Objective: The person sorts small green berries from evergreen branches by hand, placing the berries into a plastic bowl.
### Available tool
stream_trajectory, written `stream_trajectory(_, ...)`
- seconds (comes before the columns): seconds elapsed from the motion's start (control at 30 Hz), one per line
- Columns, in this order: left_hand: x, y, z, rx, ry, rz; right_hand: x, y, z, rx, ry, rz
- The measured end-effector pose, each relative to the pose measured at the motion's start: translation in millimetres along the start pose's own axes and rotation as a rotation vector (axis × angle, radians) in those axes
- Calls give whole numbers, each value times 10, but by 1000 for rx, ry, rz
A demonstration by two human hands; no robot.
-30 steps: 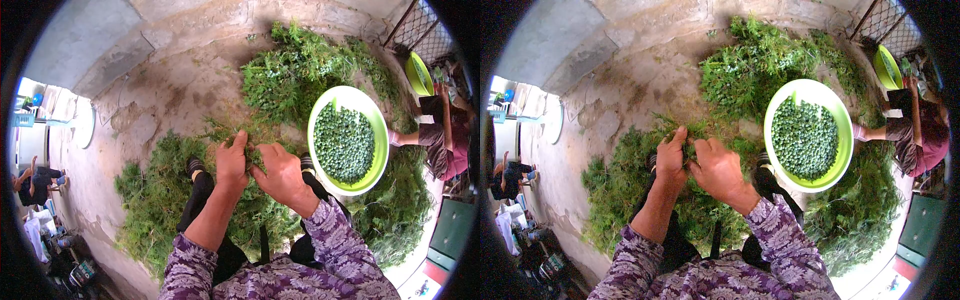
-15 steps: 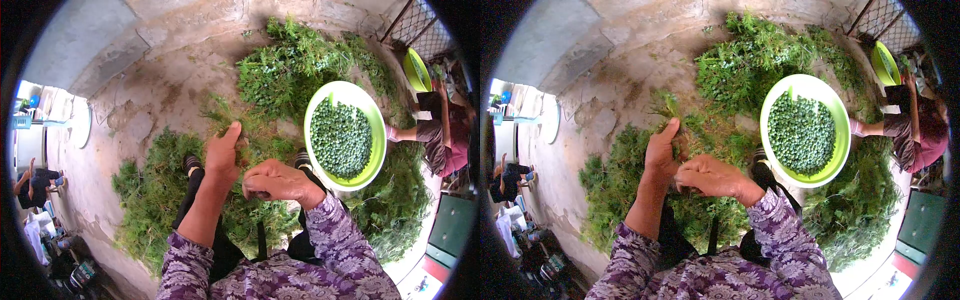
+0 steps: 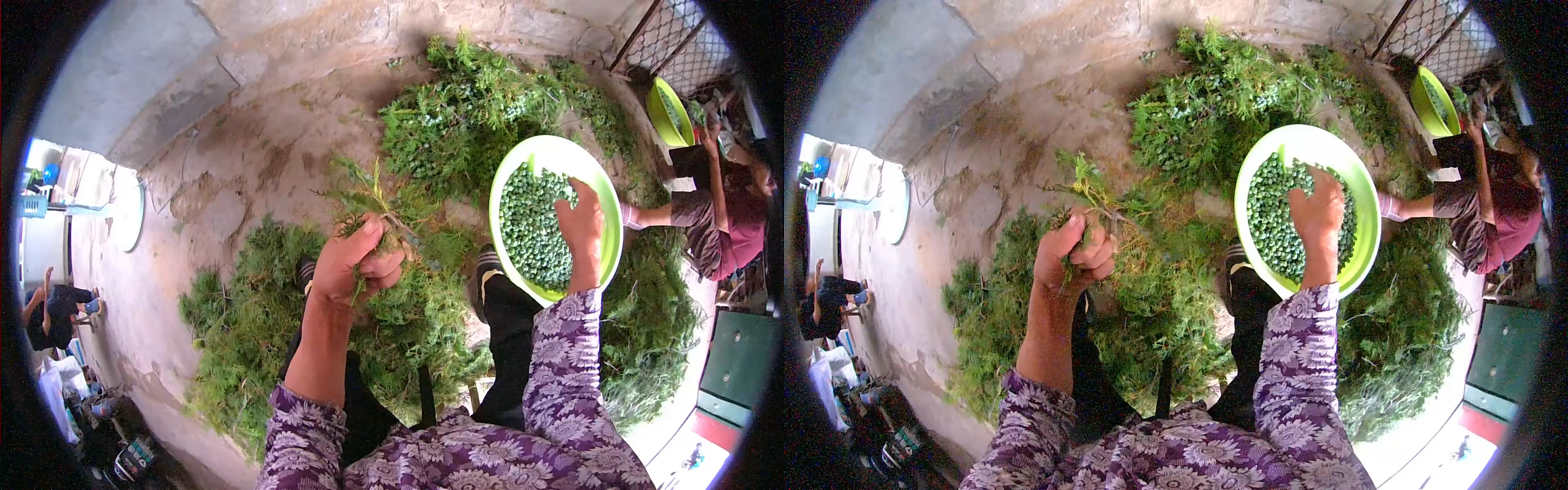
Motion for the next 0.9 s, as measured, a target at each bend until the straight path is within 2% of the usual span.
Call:
stream_trajectory(0.07,8,9,-12,-5,26,14,-100,-233,-27,-24,-302,338)
stream_trajectory(0.13,3,14,-14,-19,-13,30,-168,-610,-154,35,-486,595)
stream_trajectory(0.2,16,18,-32,-37,-54,45,-187,-957,-315,189,-545,729)
stream_trajectory(0.27,118,26,-58,-51,52,108,-150,-1241,-488,311,-666,684)
stream_trajectory(0.3,116,30,-56,-50,51,112,-176,-1319,-553,309,-663,688)
stream_trajectory(0.37,-17,72,-47,-123,-120,172,-115,-1571,-684,565,-511,741)
stream_trajectory(0.4,46,78,-58,-119,-13,120,-144,-1649,-740,562,-510,743)
stream_trajectory(0.43,35,69,-70,-115,-14,124,-61,-1751,-792,658,-371,751)
stream_trajectory(0.47,92,48,-74,-90,83,159,34,-1818,-839,752,-227,755)
stream_trajectory(0.5,150,36,-79,-65,179,195,40,-1839,-861,747,-222,756)
stream_trajectory(0.57,131,48,-76,-63,171,185,10,-1875,-888,705,-310,840)
stream_trajectory(0.6,123,54,-85,-63,168,169,36,-1881,-879,697,-286,898)
stream_trajectory(0.67,93,55,-96,-60,164,151,-45,-1823,-857,704,-345,885)
stream_trajectory(0.73,113,39,-97,-37,244,102,-92,-1788,-867,711,-404,868)
stream_trajectory(0.8,93,17,-63,-5,216,138,-93,-1776,-849,693,-402,720)
stream_trajectory(0.9,34,-16,-51,18,146,204,-44,-1802,-848,688,-325,846)
Point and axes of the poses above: each hand's wrist, its own z-axis towards the middle knuckle, its own x-axis out of the back of the hand, y = z × x, the point moved 7 cm from there along z, towards the middle knuckle, and after that the axes turned 5 degrees about -z, right-handed, at the moved point
